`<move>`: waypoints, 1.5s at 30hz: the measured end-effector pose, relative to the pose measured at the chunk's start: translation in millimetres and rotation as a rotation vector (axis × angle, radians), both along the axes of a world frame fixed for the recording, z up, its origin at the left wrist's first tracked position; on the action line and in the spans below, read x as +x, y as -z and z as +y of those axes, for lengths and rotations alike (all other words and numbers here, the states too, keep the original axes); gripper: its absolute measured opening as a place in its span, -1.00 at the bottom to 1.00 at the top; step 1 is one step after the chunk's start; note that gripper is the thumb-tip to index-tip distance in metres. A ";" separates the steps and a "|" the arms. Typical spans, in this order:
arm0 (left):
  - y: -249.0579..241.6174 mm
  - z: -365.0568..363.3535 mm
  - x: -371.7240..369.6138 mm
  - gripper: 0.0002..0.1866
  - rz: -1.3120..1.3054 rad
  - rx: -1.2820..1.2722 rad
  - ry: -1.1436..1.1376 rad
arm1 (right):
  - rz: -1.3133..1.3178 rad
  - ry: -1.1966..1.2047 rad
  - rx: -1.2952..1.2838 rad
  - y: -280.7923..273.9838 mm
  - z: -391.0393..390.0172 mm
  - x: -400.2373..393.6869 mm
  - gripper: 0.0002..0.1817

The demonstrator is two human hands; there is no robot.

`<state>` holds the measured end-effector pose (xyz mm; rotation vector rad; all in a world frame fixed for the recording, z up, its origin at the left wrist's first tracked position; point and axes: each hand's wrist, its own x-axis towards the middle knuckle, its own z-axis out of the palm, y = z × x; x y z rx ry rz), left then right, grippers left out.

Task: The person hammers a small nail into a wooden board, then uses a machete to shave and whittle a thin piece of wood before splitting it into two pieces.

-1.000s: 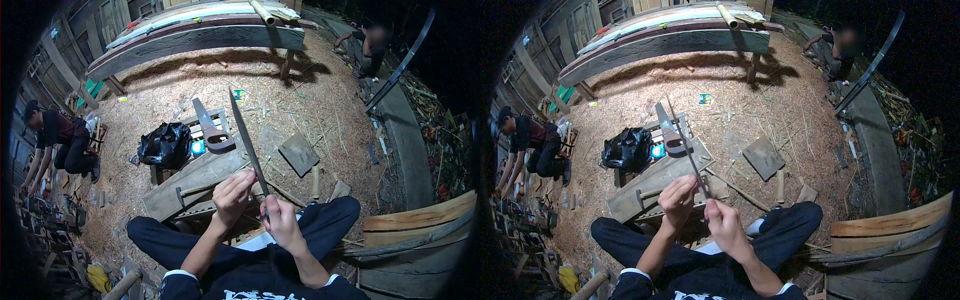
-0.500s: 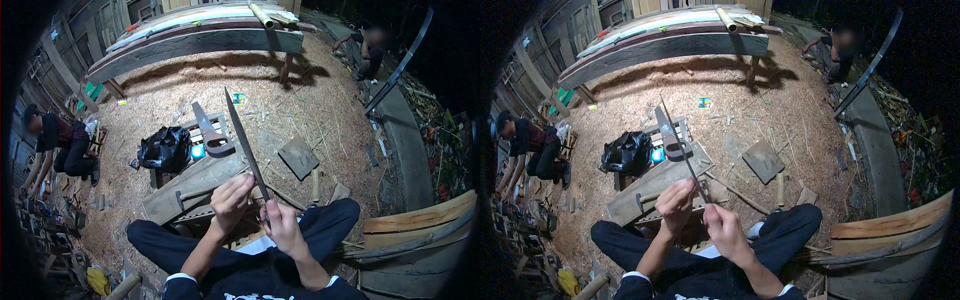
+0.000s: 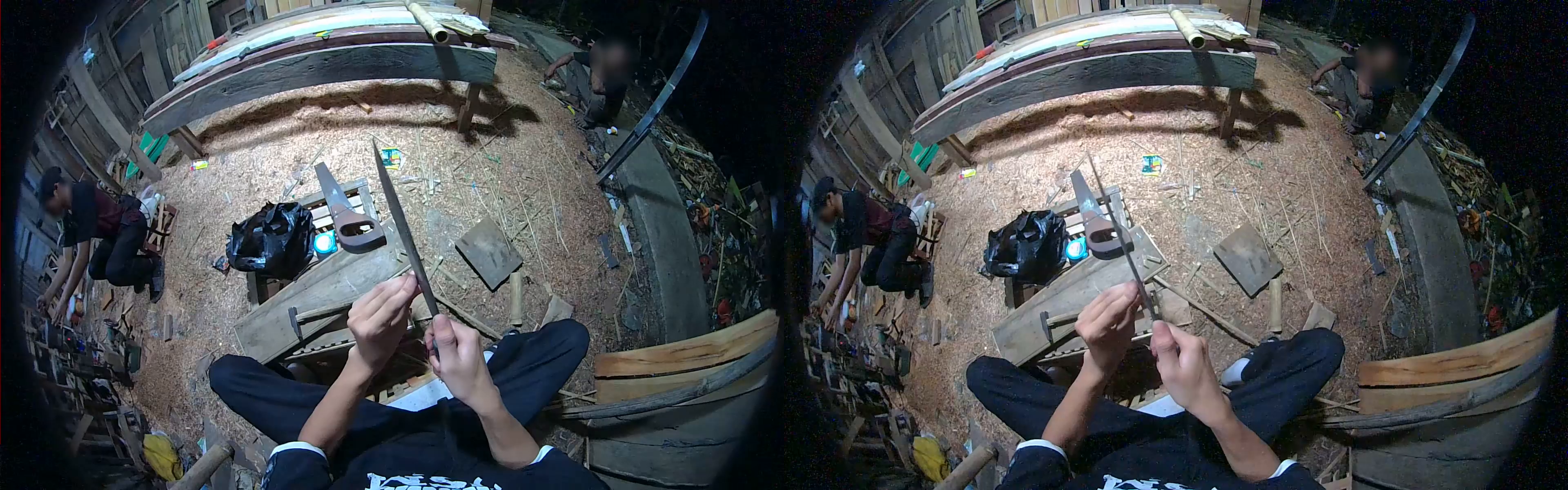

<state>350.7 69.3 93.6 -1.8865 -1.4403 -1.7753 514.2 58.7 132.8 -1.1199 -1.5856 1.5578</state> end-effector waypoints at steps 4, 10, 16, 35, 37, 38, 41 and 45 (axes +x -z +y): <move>-11.6 -2.8 -0.9 -0.73 0.021 -0.013 -0.017 | -0.001 -0.010 -0.029 -10.3 -2.5 3.7 -0.36; 0.3 3.4 -2.4 -0.74 0.014 0.030 0.006 | -0.004 0.022 -0.014 8.6 -6.4 -3.0 -0.36; -9.6 -6.0 2.3 -0.70 0.004 0.043 -0.010 | -0.015 0.005 -0.016 -15.6 -11.9 2.8 -0.36; 15.2 -13.6 8.3 -0.70 -0.218 -0.071 0.081 | -0.016 0.027 -0.016 4.8 -7.2 2.9 -0.32; 18.0 -17.6 7.6 -0.70 -0.269 -0.087 0.104 | -0.014 0.007 -0.030 6.0 -9.1 4.9 -0.31; 21.0 -17.1 5.4 -0.69 -0.255 -0.151 0.098 | -0.014 -0.004 -0.036 8.8 -8.2 6.4 -0.31; 17.2 -17.8 2.7 -0.67 -0.259 -0.206 0.125 | 0.047 0.002 -0.132 3.5 -9.2 6.9 -0.33; 16.2 -21.6 2.3 -0.64 -0.237 -0.239 0.108 | 0.079 0.016 -0.088 -4.9 -15.3 7.0 -0.33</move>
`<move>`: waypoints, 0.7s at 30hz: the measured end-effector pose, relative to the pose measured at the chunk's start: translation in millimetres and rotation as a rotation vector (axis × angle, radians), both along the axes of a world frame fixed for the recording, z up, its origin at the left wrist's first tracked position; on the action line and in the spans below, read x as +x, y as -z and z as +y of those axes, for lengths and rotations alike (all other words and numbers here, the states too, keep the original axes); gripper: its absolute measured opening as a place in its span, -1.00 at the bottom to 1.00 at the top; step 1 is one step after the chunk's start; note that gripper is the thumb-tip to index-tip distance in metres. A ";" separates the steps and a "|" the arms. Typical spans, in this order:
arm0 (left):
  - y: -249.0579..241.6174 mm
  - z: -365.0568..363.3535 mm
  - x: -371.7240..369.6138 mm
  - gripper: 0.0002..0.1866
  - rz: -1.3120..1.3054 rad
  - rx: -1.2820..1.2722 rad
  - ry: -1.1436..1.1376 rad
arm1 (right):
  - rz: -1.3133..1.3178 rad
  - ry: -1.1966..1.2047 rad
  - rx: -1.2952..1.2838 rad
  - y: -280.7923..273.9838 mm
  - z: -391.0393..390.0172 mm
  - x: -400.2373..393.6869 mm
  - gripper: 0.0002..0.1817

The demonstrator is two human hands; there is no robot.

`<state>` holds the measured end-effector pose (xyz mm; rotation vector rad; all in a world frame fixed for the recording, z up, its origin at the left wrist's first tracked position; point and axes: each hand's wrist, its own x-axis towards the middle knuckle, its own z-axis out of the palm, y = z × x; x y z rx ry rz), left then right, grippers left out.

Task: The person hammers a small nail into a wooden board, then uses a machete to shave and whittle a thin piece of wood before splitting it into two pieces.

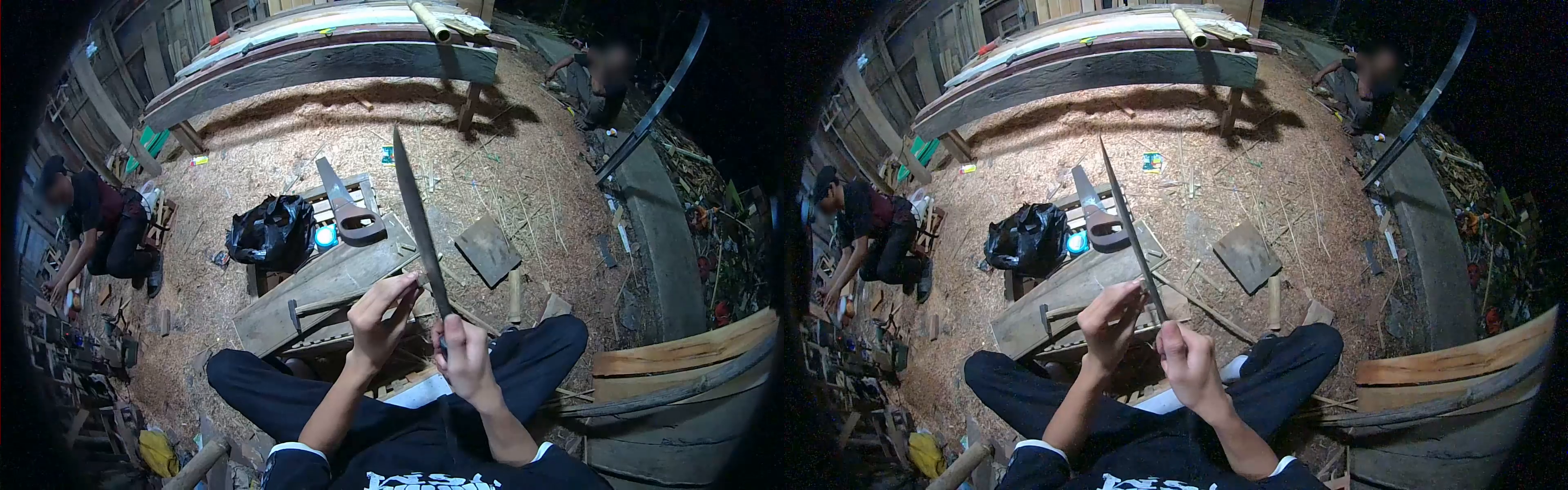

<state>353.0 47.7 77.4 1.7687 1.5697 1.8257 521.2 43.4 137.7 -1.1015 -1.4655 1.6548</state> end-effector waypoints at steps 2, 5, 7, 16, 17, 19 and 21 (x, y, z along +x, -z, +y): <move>10.4 0.9 -1.5 -0.63 -0.010 -0.041 0.008 | -0.099 0.000 0.168 17.5 4.4 -1.6 -0.33; 31.1 1.4 -2.5 -0.62 -0.086 -0.103 0.052 | -0.085 -0.004 0.066 8.4 5.5 -2.3 -0.33; 28.6 -0.7 -3.6 -0.61 -0.110 -0.126 0.065 | -0.064 0.003 0.051 2.7 5.2 -1.7 -0.33; 43.8 -7.1 -11.0 -0.57 -0.159 -0.215 0.067 | -0.034 -0.016 0.021 7.0 5.5 -0.2 -0.35; 44.4 -7.0 -11.6 -0.58 -0.154 -0.217 0.067 | -0.032 -0.015 0.024 4.2 4.5 -0.8 -0.35; 43.4 -5.6 -13.1 -0.58 -0.152 -0.217 0.064 | -0.012 -0.005 0.028 -1.8 2.1 -1.3 -0.35; 41.8 -7.0 -15.2 -0.60 -0.156 -0.216 0.063 | -0.030 0.016 0.024 -3.1 -0.3 -2.0 -0.35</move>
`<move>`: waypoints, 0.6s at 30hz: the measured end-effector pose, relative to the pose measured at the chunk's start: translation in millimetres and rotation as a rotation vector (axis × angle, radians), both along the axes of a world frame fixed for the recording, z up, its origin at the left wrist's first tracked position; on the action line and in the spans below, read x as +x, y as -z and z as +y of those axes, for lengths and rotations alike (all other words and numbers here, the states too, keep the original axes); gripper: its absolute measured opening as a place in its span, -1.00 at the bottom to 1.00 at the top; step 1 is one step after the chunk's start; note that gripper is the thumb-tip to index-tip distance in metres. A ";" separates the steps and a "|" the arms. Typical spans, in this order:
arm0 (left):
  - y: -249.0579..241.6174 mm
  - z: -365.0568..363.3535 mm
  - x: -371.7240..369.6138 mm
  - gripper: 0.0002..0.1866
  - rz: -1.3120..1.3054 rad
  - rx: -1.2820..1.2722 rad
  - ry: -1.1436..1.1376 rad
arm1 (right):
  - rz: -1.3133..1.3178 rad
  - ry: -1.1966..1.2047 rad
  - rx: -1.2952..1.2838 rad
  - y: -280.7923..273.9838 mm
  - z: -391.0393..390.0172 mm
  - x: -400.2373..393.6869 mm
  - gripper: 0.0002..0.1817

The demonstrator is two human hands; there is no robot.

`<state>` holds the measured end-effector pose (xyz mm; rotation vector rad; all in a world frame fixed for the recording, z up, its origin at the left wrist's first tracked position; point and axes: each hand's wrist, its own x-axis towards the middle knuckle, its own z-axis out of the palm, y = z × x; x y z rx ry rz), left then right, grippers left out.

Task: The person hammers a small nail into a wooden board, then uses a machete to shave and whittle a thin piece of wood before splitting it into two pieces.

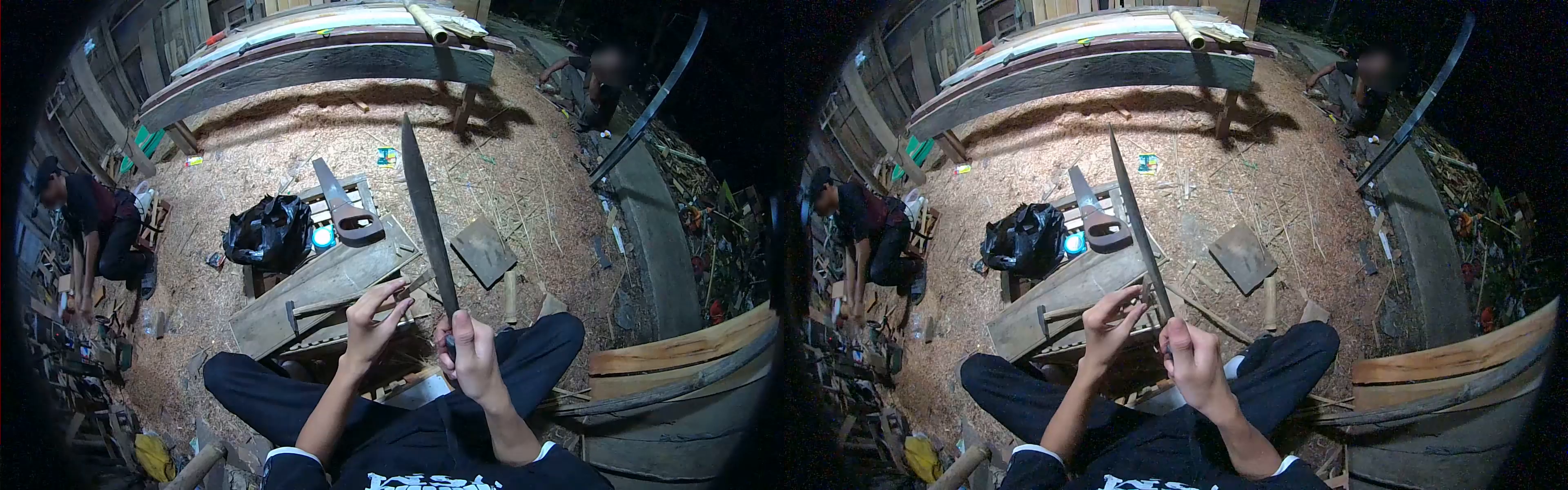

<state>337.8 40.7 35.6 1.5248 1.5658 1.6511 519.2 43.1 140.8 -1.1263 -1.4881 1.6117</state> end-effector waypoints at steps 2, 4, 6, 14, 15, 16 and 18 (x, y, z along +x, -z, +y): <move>-4.4 -4.9 -1.8 -0.60 0.015 -0.022 -0.008 | -0.016 0.021 -0.006 4.7 -3.5 -1.0 -0.34; -6.6 -2.4 -1.9 -0.61 0.033 -0.026 -0.020 | -0.031 0.000 0.002 15.7 -0.9 -3.2 -0.34; -6.3 -4.7 -0.7 -0.62 0.026 -0.044 -0.019 | -0.048 -0.016 -0.004 14.3 -1.5 -3.0 -0.34; -4.4 -5.0 -2.3 -0.63 0.002 -0.026 -0.048 | -0.053 0.001 0.033 15.0 -0.4 -5.3 -0.36; -3.0 -5.3 -2.4 -0.63 0.001 -0.026 -0.042 | -0.051 0.001 0.037 14.3 0.6 -5.0 -0.36; -1.8 -6.3 -1.1 -0.63 0.004 -0.027 -0.039 | -0.066 -0.008 0.019 13.6 0.8 -5.3 -0.36; -1.4 -2.5 0.7 -0.63 -0.011 0.040 -0.039 | -0.078 -0.019 0.012 7.6 2.3 -6.9 -0.35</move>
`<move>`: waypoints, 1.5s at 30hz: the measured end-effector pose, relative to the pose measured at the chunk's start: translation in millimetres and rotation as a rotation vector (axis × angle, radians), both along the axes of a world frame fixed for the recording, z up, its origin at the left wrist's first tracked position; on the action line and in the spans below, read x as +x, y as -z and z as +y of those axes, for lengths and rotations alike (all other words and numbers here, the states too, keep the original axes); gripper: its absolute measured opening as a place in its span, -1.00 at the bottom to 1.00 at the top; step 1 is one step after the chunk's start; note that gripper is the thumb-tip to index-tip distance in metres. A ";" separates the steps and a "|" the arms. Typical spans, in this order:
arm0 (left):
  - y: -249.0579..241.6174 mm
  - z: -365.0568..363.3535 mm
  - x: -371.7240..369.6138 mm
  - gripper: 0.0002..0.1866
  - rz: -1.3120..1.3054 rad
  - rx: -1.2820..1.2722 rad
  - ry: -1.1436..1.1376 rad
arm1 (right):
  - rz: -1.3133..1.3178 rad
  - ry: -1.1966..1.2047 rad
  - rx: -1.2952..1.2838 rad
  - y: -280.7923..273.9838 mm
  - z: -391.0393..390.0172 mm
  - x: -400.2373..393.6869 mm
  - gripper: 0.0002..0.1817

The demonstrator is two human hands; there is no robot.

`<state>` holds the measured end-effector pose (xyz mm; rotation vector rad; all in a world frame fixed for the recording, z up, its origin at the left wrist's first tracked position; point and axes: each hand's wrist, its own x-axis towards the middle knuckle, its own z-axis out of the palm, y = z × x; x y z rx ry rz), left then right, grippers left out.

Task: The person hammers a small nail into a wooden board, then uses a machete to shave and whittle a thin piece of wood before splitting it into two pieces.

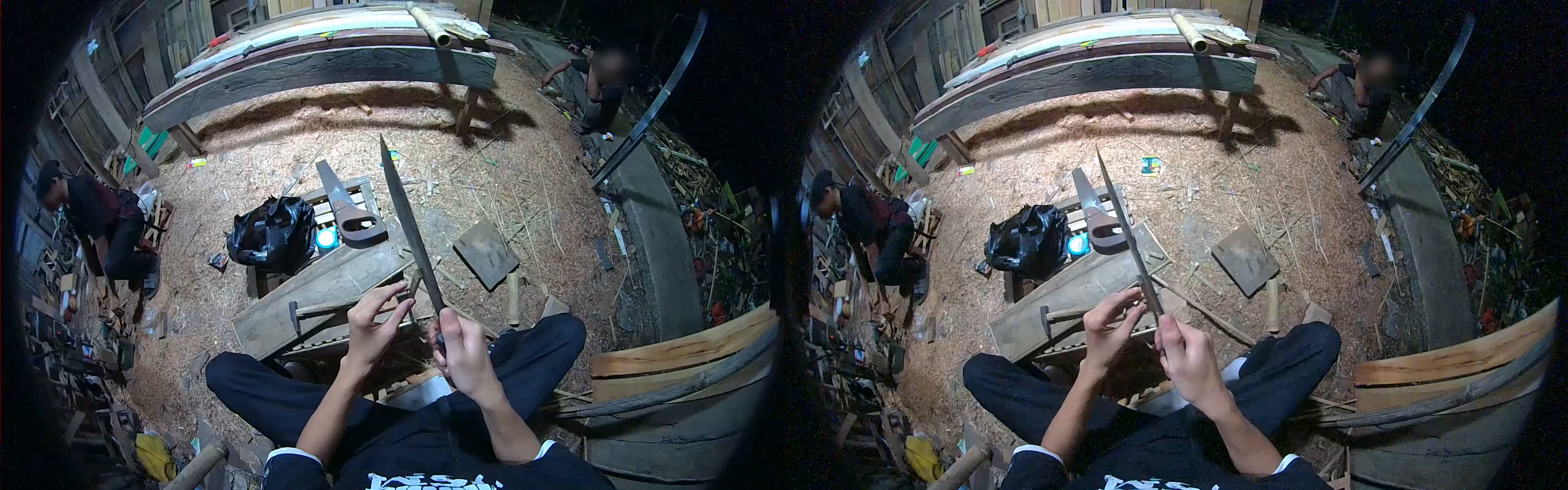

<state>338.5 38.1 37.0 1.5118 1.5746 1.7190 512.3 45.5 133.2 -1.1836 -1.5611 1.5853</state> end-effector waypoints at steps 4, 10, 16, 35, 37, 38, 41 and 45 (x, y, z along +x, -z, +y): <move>1.2 1.7 -0.5 -0.64 -0.063 -0.042 -0.003 | 0.074 0.017 -0.033 8.2 -3.5 1.4 -0.35; 0.8 3.2 2.0 -0.65 -0.056 -0.040 0.035 | 0.047 0.003 -0.019 3.5 -2.9 -0.8 -0.35; 0.8 4.3 2.5 -0.67 -0.055 -0.064 0.028 | 0.075 0.022 -0.043 6.9 -7.0 0.7 -0.34; 4.0 -0.1 -0.1 -0.72 0.009 -0.031 0.023 | 0.103 -0.025 -0.012 4.4 -5.2 0.8 -0.35; 7.5 -3.1 -0.8 -0.71 -0.006 -0.054 0.022 | 0.075 0.001 0.085 18.9 -3.6 -1.8 -0.36; 8.7 -1.3 -0.1 -0.71 -0.020 -0.065 0.021 | 0.028 0.004 0.103 19.7 -5.3 -0.7 -0.37; 11.4 -0.1 0.3 -0.69 0.031 -0.021 0.025 | -0.003 -0.015 0.066 9.6 -4.5 -2.7 -0.36; 4.6 0.8 0.8 -0.66 0.024 0.001 0.013 | 0.104 0.029 0.038 -0.5 -10.8 1.4 -0.34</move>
